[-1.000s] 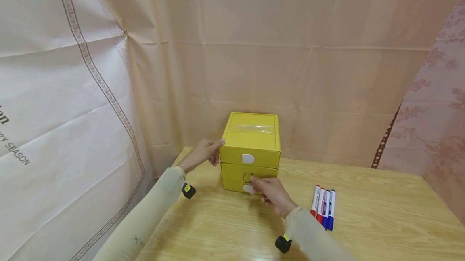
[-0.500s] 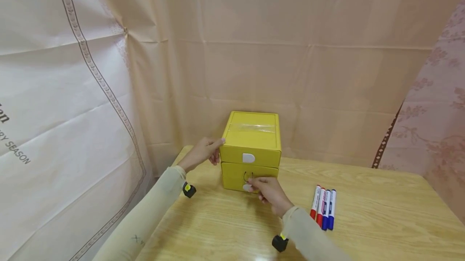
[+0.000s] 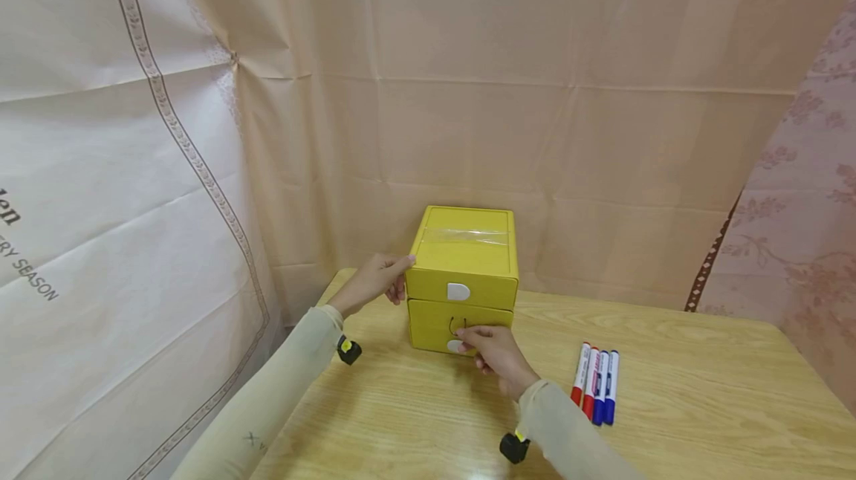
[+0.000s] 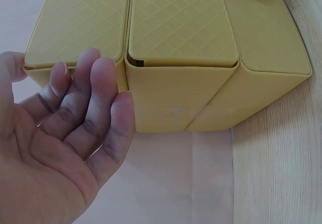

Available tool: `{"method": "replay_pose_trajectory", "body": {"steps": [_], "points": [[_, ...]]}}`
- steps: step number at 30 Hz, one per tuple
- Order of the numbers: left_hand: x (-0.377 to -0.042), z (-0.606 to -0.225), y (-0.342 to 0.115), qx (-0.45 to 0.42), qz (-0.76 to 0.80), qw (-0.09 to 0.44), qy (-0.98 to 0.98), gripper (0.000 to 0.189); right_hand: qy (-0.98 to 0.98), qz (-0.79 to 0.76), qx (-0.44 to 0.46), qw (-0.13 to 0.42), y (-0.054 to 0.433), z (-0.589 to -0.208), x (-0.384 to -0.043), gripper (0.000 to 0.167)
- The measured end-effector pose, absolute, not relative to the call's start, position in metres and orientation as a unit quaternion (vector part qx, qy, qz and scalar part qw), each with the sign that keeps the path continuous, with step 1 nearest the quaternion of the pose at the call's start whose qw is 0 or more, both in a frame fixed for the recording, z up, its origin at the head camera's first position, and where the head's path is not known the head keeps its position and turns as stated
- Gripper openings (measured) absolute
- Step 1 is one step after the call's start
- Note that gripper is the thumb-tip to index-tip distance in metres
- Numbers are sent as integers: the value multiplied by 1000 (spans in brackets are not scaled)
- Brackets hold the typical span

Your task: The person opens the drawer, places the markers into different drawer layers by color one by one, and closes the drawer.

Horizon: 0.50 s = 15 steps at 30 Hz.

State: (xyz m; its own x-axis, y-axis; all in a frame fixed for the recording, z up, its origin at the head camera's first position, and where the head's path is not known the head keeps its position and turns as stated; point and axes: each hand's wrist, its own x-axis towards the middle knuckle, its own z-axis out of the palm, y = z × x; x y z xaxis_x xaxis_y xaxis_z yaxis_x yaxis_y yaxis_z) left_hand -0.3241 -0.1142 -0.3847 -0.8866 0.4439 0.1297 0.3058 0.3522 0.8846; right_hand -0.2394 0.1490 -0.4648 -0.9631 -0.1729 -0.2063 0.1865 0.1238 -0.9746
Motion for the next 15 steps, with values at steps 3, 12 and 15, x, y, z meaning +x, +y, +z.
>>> {"method": "replay_pose_trajectory", "body": {"steps": [3,12,15], "points": [[-324,-384,-114,229,520,66,820,62,743,-656,6,132,148,-465,-238,39],[-323,-383,-113,224,522,70,820,60,759,-640,4,125,146,-465,-235,36],[-322,-383,-114,225,522,71,820,60,753,-644,4,132,145,-464,-231,36]]}}
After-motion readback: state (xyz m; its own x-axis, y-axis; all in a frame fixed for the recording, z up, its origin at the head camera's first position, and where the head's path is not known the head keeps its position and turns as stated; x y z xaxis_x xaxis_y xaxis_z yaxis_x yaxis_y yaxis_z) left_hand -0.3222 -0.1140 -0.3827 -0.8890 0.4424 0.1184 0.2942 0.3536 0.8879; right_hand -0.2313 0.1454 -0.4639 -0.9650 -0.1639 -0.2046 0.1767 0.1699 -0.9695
